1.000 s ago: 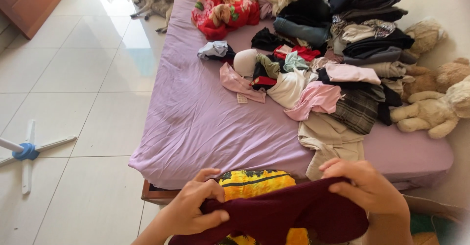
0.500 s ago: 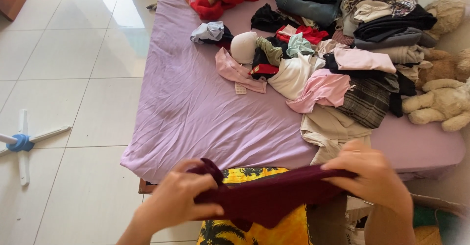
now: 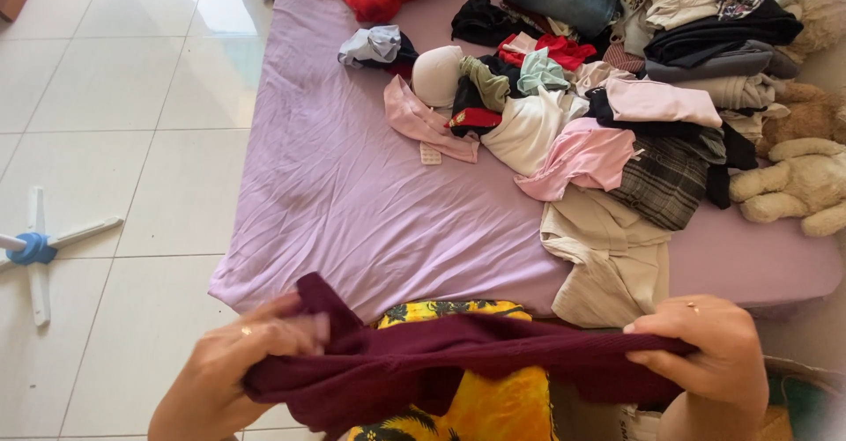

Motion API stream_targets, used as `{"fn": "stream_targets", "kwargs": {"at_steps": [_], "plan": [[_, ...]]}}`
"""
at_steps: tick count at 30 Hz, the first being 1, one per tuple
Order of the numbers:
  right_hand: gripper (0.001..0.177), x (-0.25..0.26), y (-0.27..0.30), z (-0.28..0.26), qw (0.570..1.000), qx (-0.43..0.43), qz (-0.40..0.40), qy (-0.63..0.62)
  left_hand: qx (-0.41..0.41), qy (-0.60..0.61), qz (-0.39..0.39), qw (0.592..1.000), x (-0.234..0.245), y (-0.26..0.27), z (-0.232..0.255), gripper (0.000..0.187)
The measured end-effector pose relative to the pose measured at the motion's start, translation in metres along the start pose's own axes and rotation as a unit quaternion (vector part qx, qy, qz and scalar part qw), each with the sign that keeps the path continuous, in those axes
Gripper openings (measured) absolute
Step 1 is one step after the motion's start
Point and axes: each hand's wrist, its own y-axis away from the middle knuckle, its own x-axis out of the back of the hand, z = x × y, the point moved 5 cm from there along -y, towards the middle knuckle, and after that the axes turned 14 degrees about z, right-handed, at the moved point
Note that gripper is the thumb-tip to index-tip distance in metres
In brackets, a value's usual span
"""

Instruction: Folding a variety of garments including a maroon shirt and pink underwear on a bed.

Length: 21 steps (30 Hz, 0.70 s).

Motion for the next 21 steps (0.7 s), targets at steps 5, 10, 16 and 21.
{"fn": "stream_targets", "kwargs": {"at_steps": [5,10,16,21], "plan": [[0.028,-0.024,-0.030,-0.018,0.998,-0.016,-0.041,0.035,0.204,-0.017,-0.175,0.963,-0.031,-0.016,-0.030,0.045],[0.020,-0.069,-0.060,0.024,0.980,-0.007,-0.057,0.189,0.214,-0.200,-0.270,0.917,-0.052,-0.043,-0.101,0.032],[0.021,-0.051,-0.137,0.023,0.960,0.077,0.161,0.216,0.010,-0.141,0.208,0.968,0.005,-0.138,-0.064,0.031],[0.021,-0.026,-0.151,-0.009,0.936,0.163,0.259,0.175,-0.119,-0.090,0.309,0.939,0.029,-0.144,0.011,0.030]]}}
